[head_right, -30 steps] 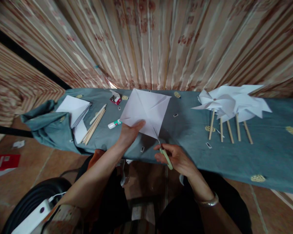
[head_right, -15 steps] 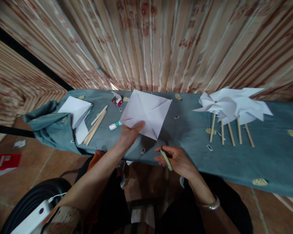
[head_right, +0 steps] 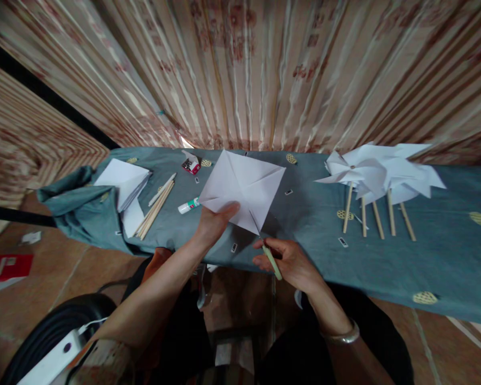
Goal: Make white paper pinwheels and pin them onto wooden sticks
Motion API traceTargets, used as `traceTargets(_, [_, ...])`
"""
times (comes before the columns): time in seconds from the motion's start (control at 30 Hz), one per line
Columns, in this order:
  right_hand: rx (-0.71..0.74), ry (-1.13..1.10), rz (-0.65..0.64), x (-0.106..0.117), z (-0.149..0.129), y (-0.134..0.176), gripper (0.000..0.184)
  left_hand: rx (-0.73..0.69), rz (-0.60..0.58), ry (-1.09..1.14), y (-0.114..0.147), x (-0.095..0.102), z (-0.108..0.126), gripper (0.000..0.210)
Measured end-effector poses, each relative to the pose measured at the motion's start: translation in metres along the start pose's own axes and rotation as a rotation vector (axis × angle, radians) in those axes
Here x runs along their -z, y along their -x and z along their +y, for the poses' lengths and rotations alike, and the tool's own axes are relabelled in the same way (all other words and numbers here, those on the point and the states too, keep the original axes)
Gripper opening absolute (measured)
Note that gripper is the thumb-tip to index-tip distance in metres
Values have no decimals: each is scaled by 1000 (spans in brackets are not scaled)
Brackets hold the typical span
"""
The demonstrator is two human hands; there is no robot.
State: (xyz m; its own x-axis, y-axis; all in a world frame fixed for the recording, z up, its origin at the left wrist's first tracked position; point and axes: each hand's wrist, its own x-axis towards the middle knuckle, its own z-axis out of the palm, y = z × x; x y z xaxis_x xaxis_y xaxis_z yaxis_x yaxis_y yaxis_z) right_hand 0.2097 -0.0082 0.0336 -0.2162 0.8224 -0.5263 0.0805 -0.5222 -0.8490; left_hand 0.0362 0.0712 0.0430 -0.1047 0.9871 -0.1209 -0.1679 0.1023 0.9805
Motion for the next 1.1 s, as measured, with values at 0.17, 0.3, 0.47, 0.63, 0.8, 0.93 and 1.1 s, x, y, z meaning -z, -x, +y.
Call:
traceTargets(0.17, [-27, -38, -8, 0, -1, -1, 53, -15, -8, 10, 0, 2, 1, 16])
traceTargets(0.3, [-4, -41, 16, -2, -3, 0, 50, 27, 1, 16, 4, 0, 5, 22])
traceTargets(0.47, [-4, -40, 26, -4, -7, 2, 49, 38, -16, 24, 8, -2, 3, 24])
traceTargets(0.63, [2, -42, 45, -3, -6, 1, 50, 21, -25, 8, 8, -1, 3, 19])
traceTargets(0.8, [-12, -5, 28, -2, -5, 0, 55, 6, -40, 24, 7, -1, 2, 25])
traceTargets(0.93, [-2, 9, 20, -2, -5, 0, 59, 16, -70, 13, 9, -1, -2, 22])
traceTargets(1.1, [32, 32, 9, -1, -3, -1, 57, 31, -82, -51, 11, 0, -3, 14])
